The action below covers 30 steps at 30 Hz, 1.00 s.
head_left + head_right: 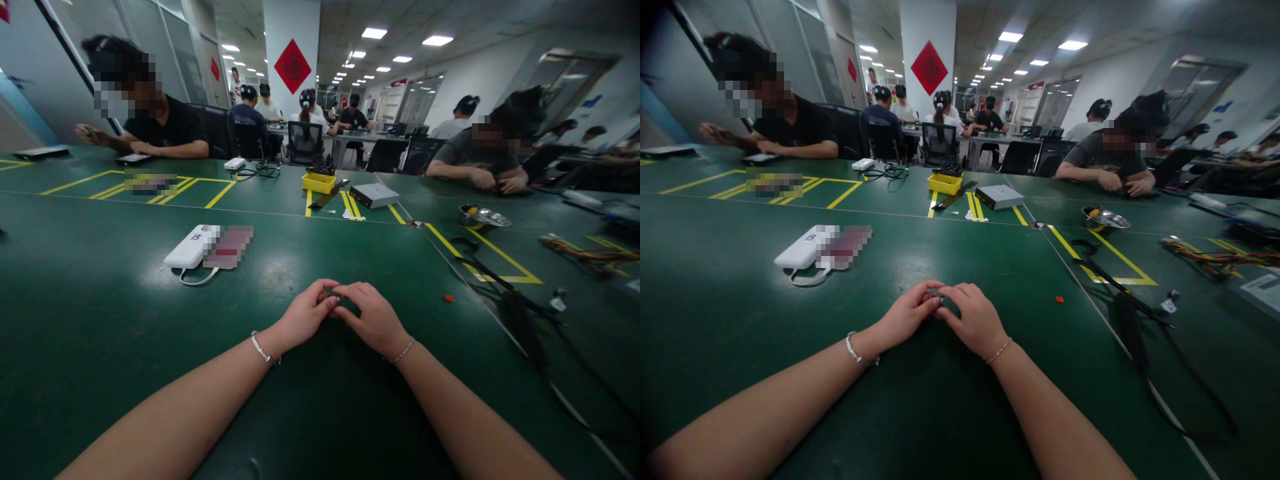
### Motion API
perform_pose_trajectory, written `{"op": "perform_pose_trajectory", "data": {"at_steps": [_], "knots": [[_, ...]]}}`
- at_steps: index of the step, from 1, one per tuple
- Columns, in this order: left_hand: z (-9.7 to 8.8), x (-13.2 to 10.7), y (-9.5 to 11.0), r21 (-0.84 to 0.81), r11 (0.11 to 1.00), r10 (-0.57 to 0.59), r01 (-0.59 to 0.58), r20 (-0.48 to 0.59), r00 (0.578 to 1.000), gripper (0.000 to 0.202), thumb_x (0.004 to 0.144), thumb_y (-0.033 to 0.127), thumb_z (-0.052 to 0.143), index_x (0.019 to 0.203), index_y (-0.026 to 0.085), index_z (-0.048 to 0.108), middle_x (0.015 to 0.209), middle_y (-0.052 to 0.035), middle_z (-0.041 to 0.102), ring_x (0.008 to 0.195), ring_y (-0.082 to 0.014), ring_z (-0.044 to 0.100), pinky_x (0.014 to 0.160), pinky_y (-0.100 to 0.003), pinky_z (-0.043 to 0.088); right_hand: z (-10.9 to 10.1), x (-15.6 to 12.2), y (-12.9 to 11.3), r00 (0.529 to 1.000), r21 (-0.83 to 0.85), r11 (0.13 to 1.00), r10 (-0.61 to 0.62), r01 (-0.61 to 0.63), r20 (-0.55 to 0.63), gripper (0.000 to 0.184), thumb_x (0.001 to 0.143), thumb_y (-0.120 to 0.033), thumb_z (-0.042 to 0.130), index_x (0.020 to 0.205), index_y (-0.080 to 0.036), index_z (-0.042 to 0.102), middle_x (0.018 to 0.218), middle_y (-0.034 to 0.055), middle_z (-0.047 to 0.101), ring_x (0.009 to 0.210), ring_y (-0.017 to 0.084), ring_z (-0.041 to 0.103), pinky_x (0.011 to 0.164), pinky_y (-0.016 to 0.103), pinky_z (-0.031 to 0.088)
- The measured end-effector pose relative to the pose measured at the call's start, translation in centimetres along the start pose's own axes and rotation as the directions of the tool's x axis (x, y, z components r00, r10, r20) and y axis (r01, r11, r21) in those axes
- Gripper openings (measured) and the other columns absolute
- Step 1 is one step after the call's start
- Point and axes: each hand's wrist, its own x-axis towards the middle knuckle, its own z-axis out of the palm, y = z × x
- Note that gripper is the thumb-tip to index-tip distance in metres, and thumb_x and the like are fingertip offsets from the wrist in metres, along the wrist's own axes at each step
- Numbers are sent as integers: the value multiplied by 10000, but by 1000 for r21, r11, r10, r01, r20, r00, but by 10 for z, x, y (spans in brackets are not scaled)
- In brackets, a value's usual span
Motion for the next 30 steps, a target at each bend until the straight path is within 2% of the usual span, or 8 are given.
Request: {"op": "perform_pose_trajectory", "data": {"at_steps": [5,10,13,15,18,21,25,30], "knots": [[-5,4,4,-210,971,-149,116,-152,977,230,846,236,398,1038,169,507,781,-21,600,683,-103,578,575,-213,422,-31,-10,54,919,-329,859,359,-393,-162,334,827,-349,392,1038,-176,585,992,142,576,946,271,510,799,422,409],[-8,4,2,-335,935,-182,112,-183,966,236,835,264,412,1021,164,517,758,-21,578,664,-101,564,560,-210,407,-66,-42,116,520,-472,365,816,-802,-252,495,794,-441,389,1106,-86,534,1019,239,550,951,357,530,722,449,428],[-7,2,4,-341,935,-155,98,-144,977,254,789,238,496,1029,159,516,756,-9,570,668,-94,551,596,-214,412,-71,-54,136,394,-454,282,903,-845,-174,454,790,-415,397,1063,-84,545,1022,241,566,949,360,545,703,434,436],[-6,1,5,-343,935,-141,87,-137,980,280,756,209,537,1030,156,514,753,1,564,671,-91,544,640,-226,423,-68,-53,138,397,-442,306,909,-843,-128,357,796,-336,395,993,-94,567,979,225,590,917,336,566,689,417,439],[-5,1,6,-335,939,-131,81,-129,983,289,731,191,560,1015,155,522,747,10,553,676,-92,536,685,-246,432,-55,-41,124,509,-305,474,860,-826,-44,259,805,-290,383,865,-139,585,871,159,623,822,269,592,692,395,440],[-4,1,5,-282,957,-111,72,-123,986,283,707,181,585,986,157,543,742,14,546,682,-93,523,686,-246,427,-37,-23,88,674,223,640,726,-735,138,238,812,-323,388,804,-172,572,784,75,627,711,176,586,691,343,455],[-3,2,3,-199,979,-72,48,-115,991,258,677,162,606,932,161,562,759,9,562,697,-101,518,688,-255,424,-14,-5,31,784,818,251,523,-518,336,204,711,-336,584,838,-175,582,772,23,623,678,122,573,684,294,457],[-1,3,2,-217,976,-44,24,-92,995,253,651,118,611,894,161,555,747,20,565,689,-96,526,690,-250,436,5,-1,1,785,889,-89,437,-449,440,196,595,-246,723,753,-167,637,743,1,621,645,88,559,677,256,437]]}}
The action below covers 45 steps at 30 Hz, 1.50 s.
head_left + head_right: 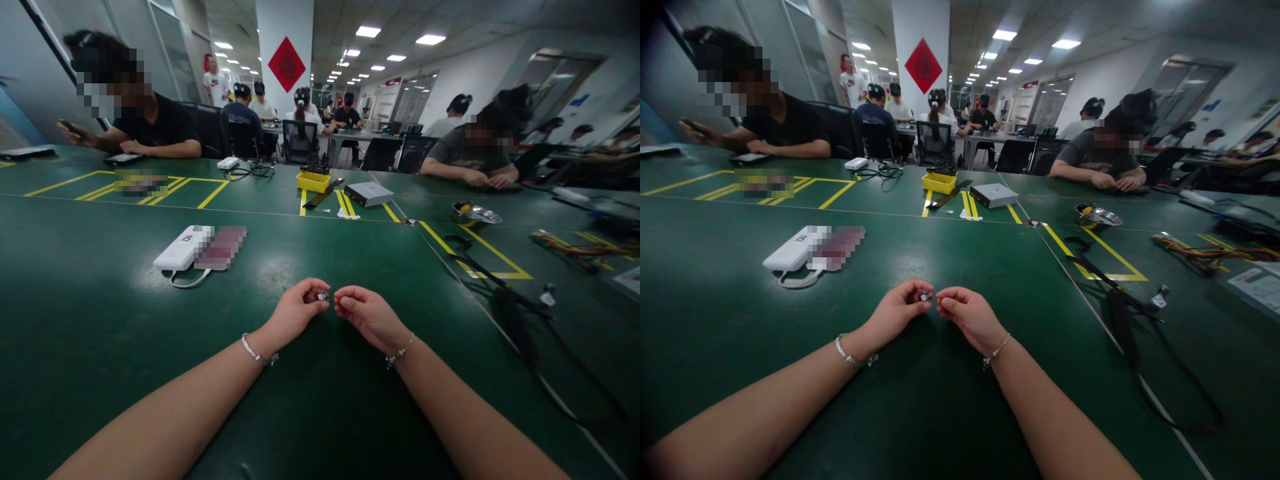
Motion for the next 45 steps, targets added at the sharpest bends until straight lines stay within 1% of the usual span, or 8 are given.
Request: {"op": "perform_pose_trajectory", "data": {"at_steps": [9,13,17,27,31,37,40,45], "knots": [[2,-2,0,115,993,5,-12,60,998,250,704,148,590,953,161,567,818,-5,610,754,-116,562,733,-271,458,-5,3,4,996,169,983,52,-65,78,176,687,-313,668,771,-167,620,682,2,627,601,85,564,559,211,433],[2,-4,2,176,983,46,-54,48,998,236,779,230,525,1001,159,560,843,-25,623,782,-132,574,756,-295,458,-10,2,1,995,214,972,84,-92,49,202,638,-272,711,791,-190,606,684,-16,636,536,62,547,466,163,388],[1,-5,4,168,984,54,-64,64,996,240,835,261,437,1002,140,560,799,-33,622,757,-129,576,750,-294,459,-14,3,2,997,286,957,37,-57,75,239,580,-244,753,754,-203,594,654,-43,602,525,41,504,477,143,380],[3,-3,2,130,992,1,-6,33,999,251,675,113,599,920,150,562,768,4,590,716,-107,552,700,-261,447,-10,4,5,993,334,941,7,-47,120,267,656,-420,680,668,-182,557,569,-42,482,506,54,411,458,163,332],[4,-5,5,123,992,6,-9,19,1000,251,657,107,611,897,158,556,760,9,584,720,-110,558,690,-261,449,-9,4,4,989,308,950,-1,-45,146,220,692,-374,659,674,-180,557,574,-39,484,506,56,404,466,170,329],[4,-7,8,338,938,81,-70,-16,997,225,668,158,628,889,170,589,776,1,598,698,-115,544,651,-259,444,-10,4,4,990,283,957,16,-55,139,169,662,-251,695,755,-199,564,638,-37,543,558,59,462,541,184,369],[4,-8,5,440,888,159,-131,-27,987,205,678,181,626,881,180,594,808,-6,608,721,-125,550,667,-270,449,-6,4,4,995,257,966,6,-31,99,155,670,-260,685,736,-196,560,626,-38,544,559,63,466,553,196,372],[6,-11,4,547,805,277,-229,-5,961,147,695,178,609,840,179,583,816,-15,605,748,-139,550,676,-280,447,8,4,10,987,115,987,-101,115,-122,178,646,-309,699,688,-186,577,615,-35,563,574,77,484,579,224,383]]}}
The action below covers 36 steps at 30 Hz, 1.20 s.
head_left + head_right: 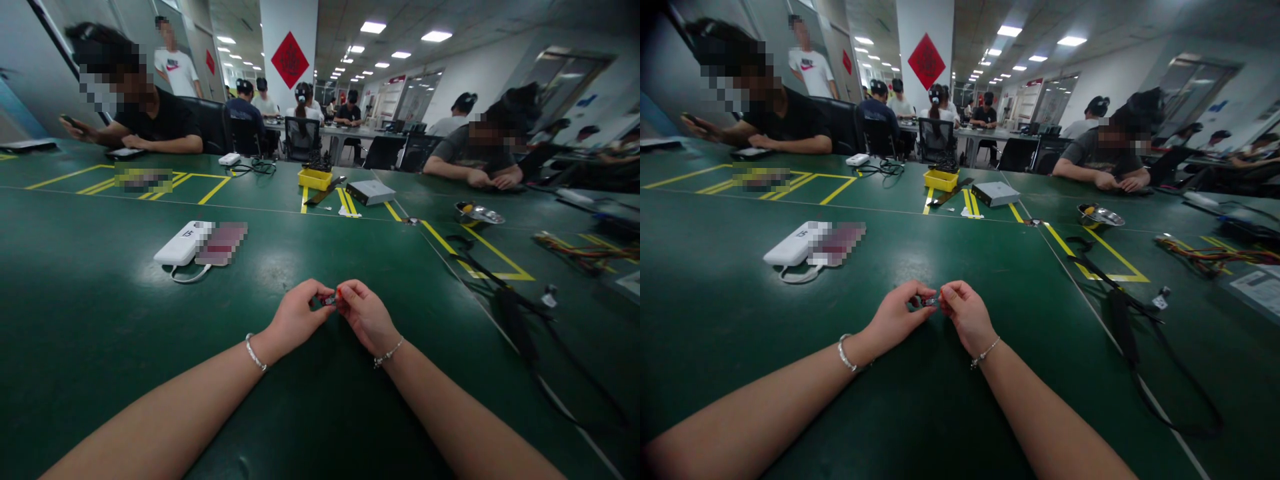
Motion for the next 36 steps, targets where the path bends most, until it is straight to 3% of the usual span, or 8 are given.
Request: {"op": "perform_pose_trajectory", "data": {"at_steps": [8,13,22,28,33,36], "knots": [[0,1,1,64,998,28,-25,-51,998,106,719,159,581,823,179,577,784,-11,588,726,-137,538,656,-272,440,14,-8,11,986,-171,977,-141,125,-85,190,656,-352,681,743,-186,650,745,27,644,703,145,545,700,309,419],[-2,1,-3,97,995,30,-18,-122,992,106,738,178,578,843,182,577,800,-17,585,713,-135,528,641,-269,428,18,-14,8,991,-123,985,-126,119,-47,354,781,-472,499,885,-192,688,864,64,654,762,162,542,708,323,424],[-8,0,-1,55,993,111,-101,-210,971,98,743,191,596,841,187,592,838,-34,615,797,-159,551,745,-322,436,15,-17,12,990,-193,971,-137,138,16,347,782,-455,511,998,-232,666,948,58,642,766,153,526,725,328,424],[-7,0,-3,106,986,147,-128,-200,969,109,739,192,600,845,194,581,844,-32,610,820,-170,547,777,-337,426,14,-15,11,988,-232,960,-157,154,6,315,752,-410,567,973,-213,674,907,54,657,774,163,553,745,350,441],[-3,-1,-2,164,975,175,-153,-135,975,90,750,189,569,839,196,556,837,-29,589,817,-168,533,759,-322,428,19,-15,5,979,-300,936,-201,185,-24,194,667,-304,656,836,-210,679,835,28,667,768,166,581,735,330,458],[-1,-1,-2,184,971,172,-154,-85,981,196,721,195,601,906,195,537,900,-35,582,869,-178,528,793,-329,426,16,-11,-1,973,-381,903,-229,199,-34,171,666,-295,642,804,-195,650,786,32,661,745,169,590,716,321,455]]}}
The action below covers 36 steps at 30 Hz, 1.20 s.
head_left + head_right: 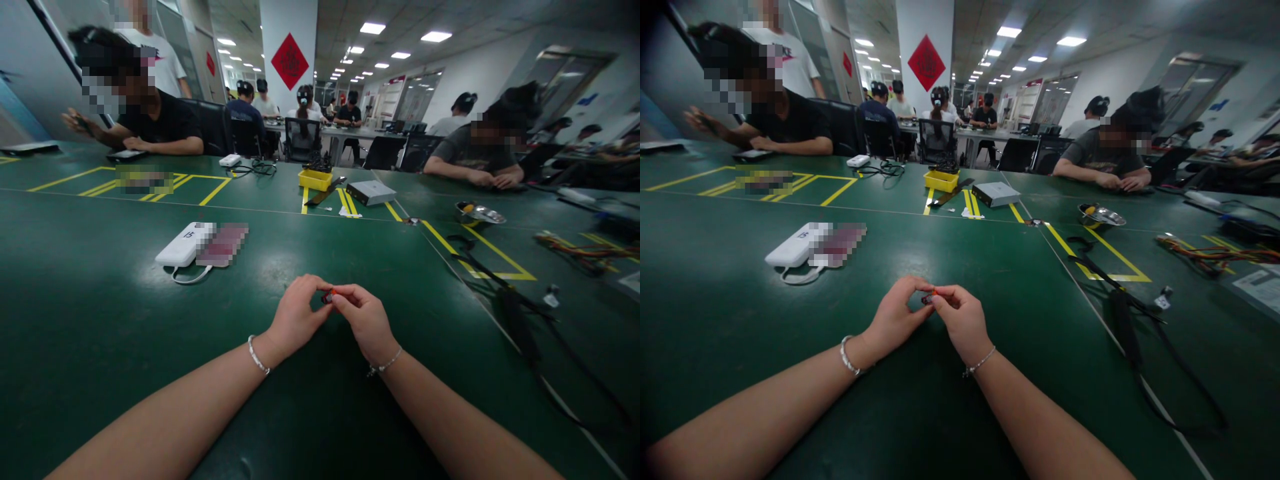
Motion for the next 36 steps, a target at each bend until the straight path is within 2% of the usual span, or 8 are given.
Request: {"op": "perform_pose_trajectory", "data": {"at_steps": [4,8,12,16,20,29,32,36], "knots": [[0,1,-3,20,996,-92,91,34,995,343,711,213,610,1034,194,496,1037,-61,558,990,-209,504,885,-379,395,-35,19,-7,983,-370,928,-100,35,-157,136,685,-283,575,773,-193,625,717,32,647,673,167,575,663,310,431],[-1,2,-10,51,981,-189,186,58,980,318,730,184,563,1041,192,500,1060,-67,556,1021,-221,494,912,-409,375,-107,41,-13,931,-801,581,-195,-145,-309,174,703,-274,489,768,-215,639,725,36,650,658,175,558,620,293,395],[-1,4,-16,69,978,-202,195,104,974,220,742,189,539,962,195,531,1031,-59,568,1004,-226,498,892,-418,380,-175,48,-8,877,-865,306,-151,-398,-457,275,719,-290,457,880,-206,663,813,87,663,693,208,569,598,307,386],[-1,4,-18,81,978,-201,192,127,971,177,745,197,531,922,198,545,999,-54,578,981,-224,504,881,-415,382,-207,45,0,823,-820,228,-111,-524,-557,321,712,-267,436,909,-189,678,869,131,662,706,238,581,598,337,401],[-2,4,-16,94,977,-203,190,150,968,157,747,197,524,900,200,555,1002,-51,578,981,-223,505,887,-415,377,-208,40,3,820,-829,198,-148,-523,-553,327,684,-241,429,858,-176,698,926,164,646,777,278,585,627,367,418],[-2,5,-17,140,975,-194,171,173,966,153,753,217,522,899,203,564,997,-55,595,981,-230,520,886,-419,385,-204,40,-1,762,-762,273,-128,-588,-634,357,692,-218,427,929,-145,684,988,179,628,908,315,566,720,426,446],[-2,5,-17,159,975,-186,156,202,961,201,756,224,521,952,201,559,1035,-57,598,1005,-229,522,910,-416,376,-179,42,0,831,-894,207,-331,-397,-446,389,742,-215,391,1021,-106,639,1137,169,565,1039,297,505,857,439,399],[-1,5,-16,202,973,-160,113,233,959,303,767,237,519,1067,199,539,1129,-55,582,1083,-214,498,965,-386,347,-106,37,1,903,-988,97,-425,117,65,385,798,-220,363,1081,-103,597,1164,143,556,1135,261,433,964,444,325]]}}
